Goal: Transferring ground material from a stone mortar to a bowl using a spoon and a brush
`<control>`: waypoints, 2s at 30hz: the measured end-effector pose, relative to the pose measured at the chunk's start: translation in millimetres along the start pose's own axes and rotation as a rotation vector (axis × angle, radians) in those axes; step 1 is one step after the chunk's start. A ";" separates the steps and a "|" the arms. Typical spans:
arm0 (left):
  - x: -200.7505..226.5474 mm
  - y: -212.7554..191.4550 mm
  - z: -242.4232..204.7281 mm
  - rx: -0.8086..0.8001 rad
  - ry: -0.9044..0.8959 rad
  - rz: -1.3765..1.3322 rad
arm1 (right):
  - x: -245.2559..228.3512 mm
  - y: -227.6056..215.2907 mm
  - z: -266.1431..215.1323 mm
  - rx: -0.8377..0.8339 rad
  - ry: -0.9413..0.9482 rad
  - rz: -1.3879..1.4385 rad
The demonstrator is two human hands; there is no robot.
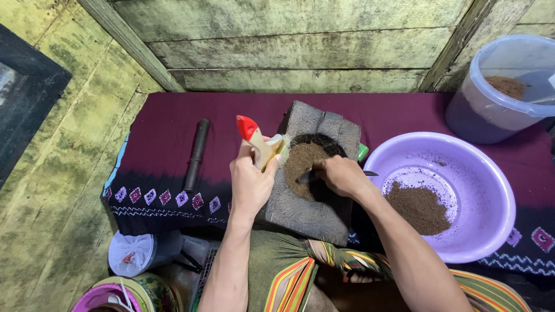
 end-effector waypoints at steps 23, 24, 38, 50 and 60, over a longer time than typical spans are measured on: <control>0.2 1.1 -0.3 -0.069 0.079 0.002 | -10.1 17.6 12.2 0.088 0.059 -0.043; 0.0 1.5 0.1 -0.079 0.084 0.009 | -15.6 14.0 9.8 0.033 0.060 -0.010; 2.3 2.4 -1.2 -0.109 0.078 0.047 | -10.5 18.3 11.8 0.022 0.157 0.057; 2.6 7.8 -6.7 -0.158 0.070 0.042 | -6.9 10.8 8.4 0.006 0.184 0.091; 17.4 7.5 -24.4 -0.028 0.176 -0.028 | -2.1 27.0 1.1 -0.050 0.115 -0.011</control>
Point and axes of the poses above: each hand's wrist, its own z-axis towards the middle knuckle, its own y-axis out of the palm, x = y × z, the point moved 2 cm from there along z, towards the middle knuckle, and after that the axes turned 10 degrees about -y, right-handed, at the moved point
